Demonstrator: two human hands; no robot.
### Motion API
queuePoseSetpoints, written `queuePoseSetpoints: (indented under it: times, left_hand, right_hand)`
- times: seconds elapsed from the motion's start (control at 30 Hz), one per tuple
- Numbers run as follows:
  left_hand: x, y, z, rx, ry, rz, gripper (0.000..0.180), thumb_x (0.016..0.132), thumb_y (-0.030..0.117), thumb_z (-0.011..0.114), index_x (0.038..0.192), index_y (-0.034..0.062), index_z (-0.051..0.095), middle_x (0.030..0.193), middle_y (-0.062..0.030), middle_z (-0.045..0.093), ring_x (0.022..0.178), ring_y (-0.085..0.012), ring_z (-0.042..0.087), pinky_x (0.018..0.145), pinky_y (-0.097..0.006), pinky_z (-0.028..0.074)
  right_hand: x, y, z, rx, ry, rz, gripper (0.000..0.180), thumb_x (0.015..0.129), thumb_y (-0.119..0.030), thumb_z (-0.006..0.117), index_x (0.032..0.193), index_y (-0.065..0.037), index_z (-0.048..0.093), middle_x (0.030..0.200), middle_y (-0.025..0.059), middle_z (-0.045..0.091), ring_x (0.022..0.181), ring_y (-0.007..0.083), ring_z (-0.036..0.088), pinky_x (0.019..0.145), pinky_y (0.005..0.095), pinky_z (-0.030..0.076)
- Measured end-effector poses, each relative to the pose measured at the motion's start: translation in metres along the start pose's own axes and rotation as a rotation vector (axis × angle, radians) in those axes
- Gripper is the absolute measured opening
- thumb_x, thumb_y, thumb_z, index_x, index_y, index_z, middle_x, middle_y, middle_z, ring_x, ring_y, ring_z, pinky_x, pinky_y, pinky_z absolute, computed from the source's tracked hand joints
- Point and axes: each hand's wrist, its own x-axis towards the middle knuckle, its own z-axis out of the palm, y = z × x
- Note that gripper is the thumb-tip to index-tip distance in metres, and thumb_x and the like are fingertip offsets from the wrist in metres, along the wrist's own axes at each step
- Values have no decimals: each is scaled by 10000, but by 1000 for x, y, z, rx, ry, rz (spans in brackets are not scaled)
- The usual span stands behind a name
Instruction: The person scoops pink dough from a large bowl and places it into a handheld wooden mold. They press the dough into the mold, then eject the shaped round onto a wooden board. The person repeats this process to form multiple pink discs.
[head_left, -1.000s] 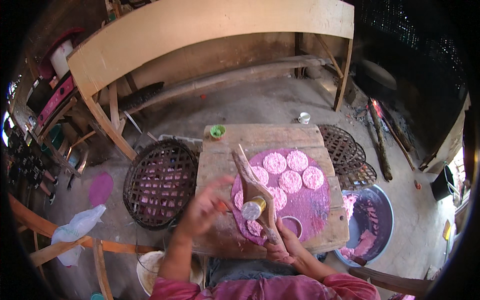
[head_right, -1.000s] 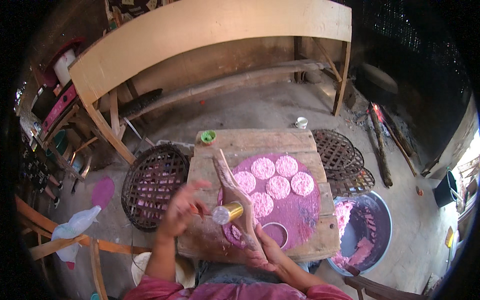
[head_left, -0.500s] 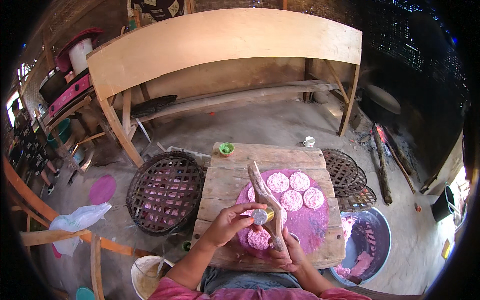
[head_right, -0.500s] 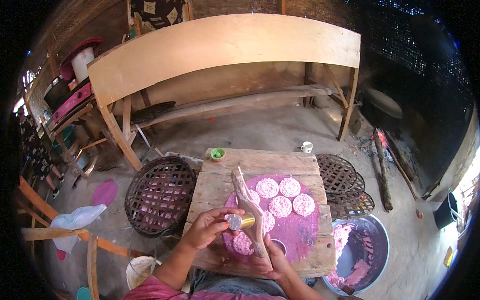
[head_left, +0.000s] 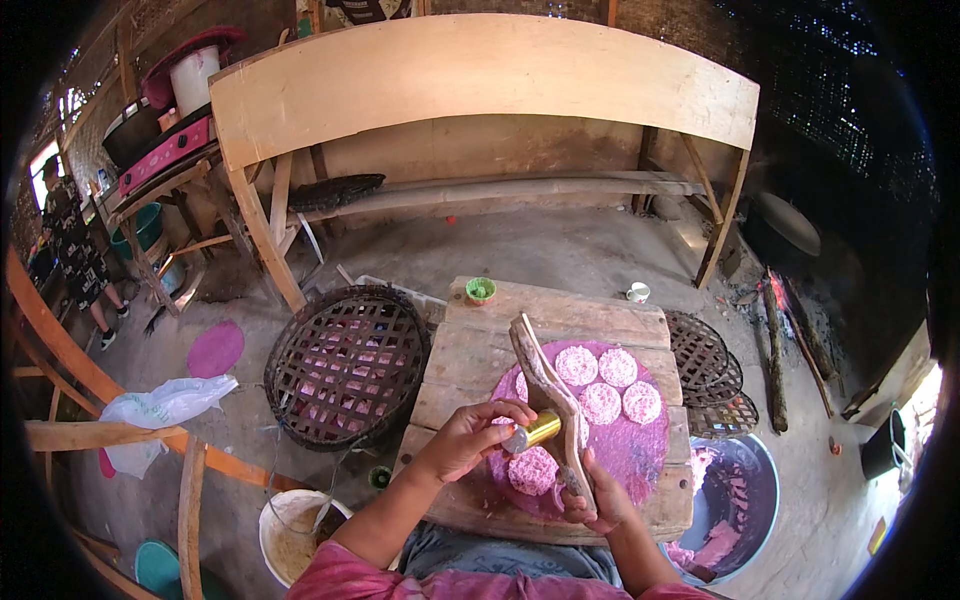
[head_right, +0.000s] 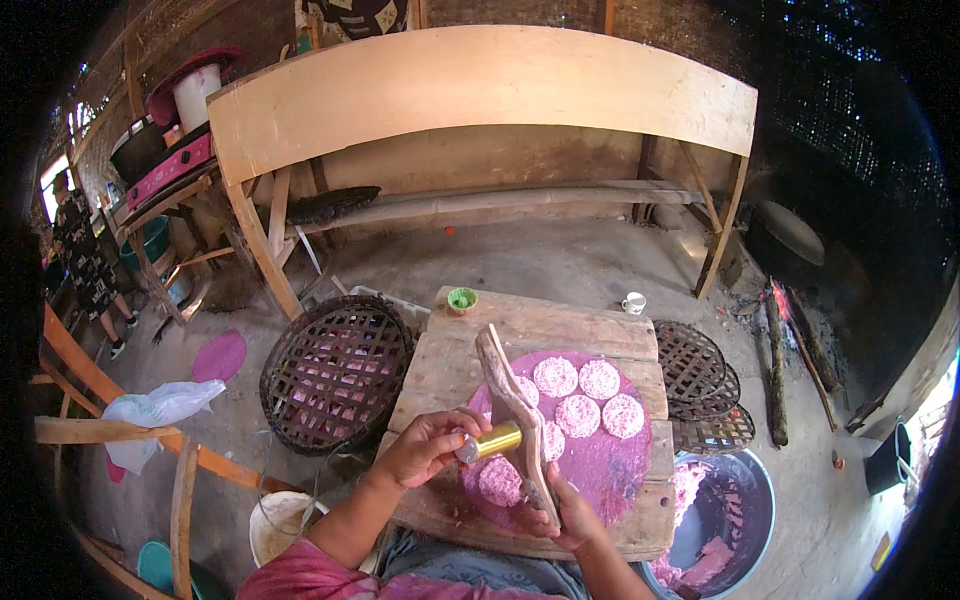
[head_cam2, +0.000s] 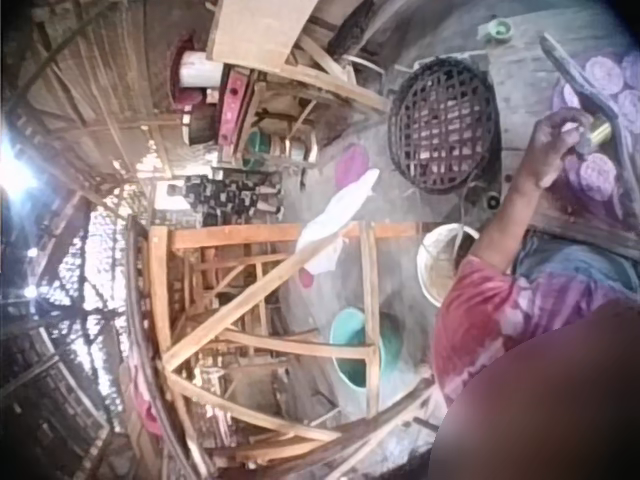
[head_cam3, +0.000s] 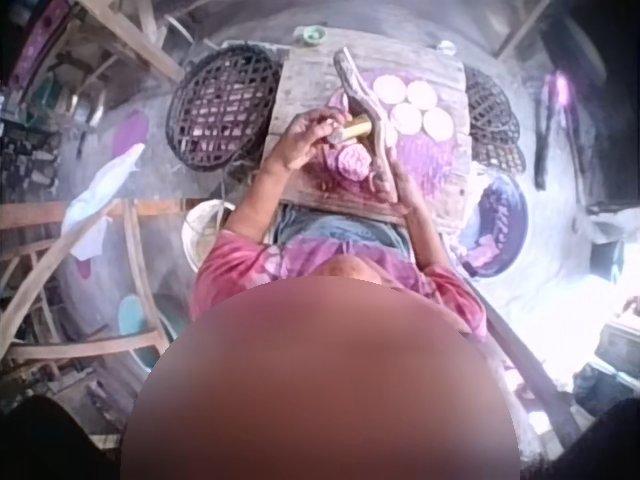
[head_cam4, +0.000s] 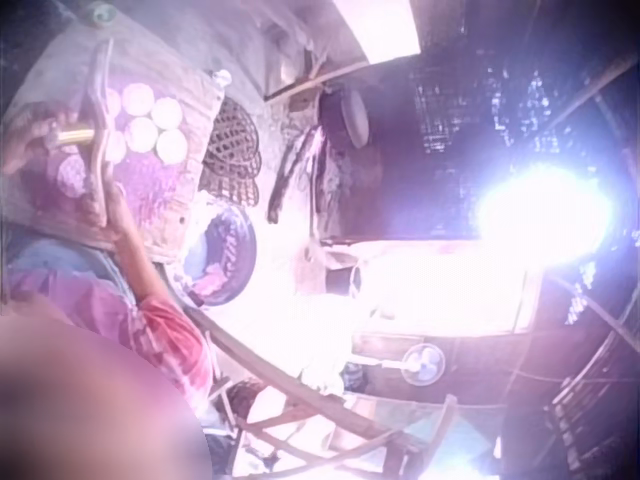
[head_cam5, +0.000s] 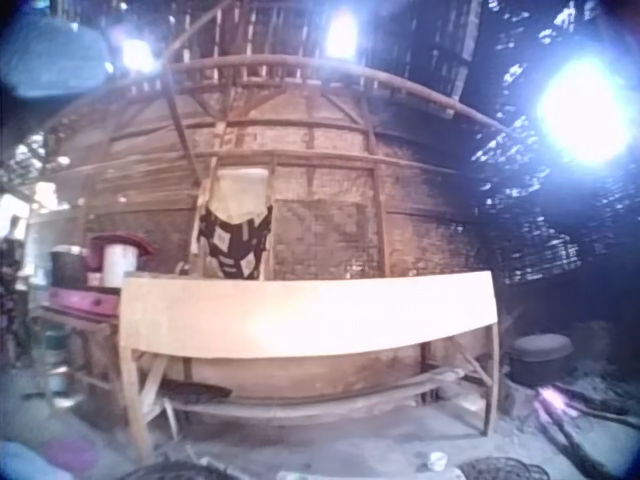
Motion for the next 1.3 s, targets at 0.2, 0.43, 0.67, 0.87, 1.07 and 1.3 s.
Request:
queuePoseSetpoints:
  times: [0.2,0.43,0.67,0.87,1.07,1.3]
  left_hand:
    - [-4,2,0,-4,-31,-17,288,914,67,607,1196,5,601,1308,-116,539,1022,-157,600,818,-285,546]
    - [-3,-9,-14,-101,-39,30,316,904,60,628,1217,36,592,1327,-74,544,1075,-134,567,844,-268,512]
    - [-6,-1,-9,-198,-49,19,412,911,44,606,1318,25,543,1409,-127,481,1090,-163,584,887,-285,521]
    - [-10,4,-16,-164,-43,17,413,902,33,608,1310,12,546,1406,-121,485,1083,-160,582,873,-281,518]
    - [-9,-9,-28,-141,-64,83,388,895,8,628,1271,51,541,1355,-58,500,1158,-137,531,949,-275,471]
    - [-9,-17,-13,-110,26,145,528,904,22,633,1395,66,444,1427,-78,441,1172,-139,508,992,-293,437]
  right_hand:
    - [1,-5,2,164,-118,85,531,973,-606,381,1040,-108,552,574,35,431,379,100,328,342,212,294]
    - [4,-9,9,-93,-12,12,530,977,-606,374,1058,-109,541,580,29,424,383,92,325,342,213,283]
    - [11,-16,8,133,-121,148,528,962,-625,394,1036,-129,558,565,20,431,370,87,331,339,208,262]
    - [19,-15,11,147,-173,205,523,950,-638,408,994,-141,563,546,8,420,373,79,335,340,205,263]
    - [21,-14,17,-20,-49,119,539,952,-640,399,996,-127,561,553,14,428,377,86,338,342,209,267]
    - [25,-14,17,153,-92,163,569,955,-640,391,1034,-102,558,557,21,439,365,92,338,336,212,278]
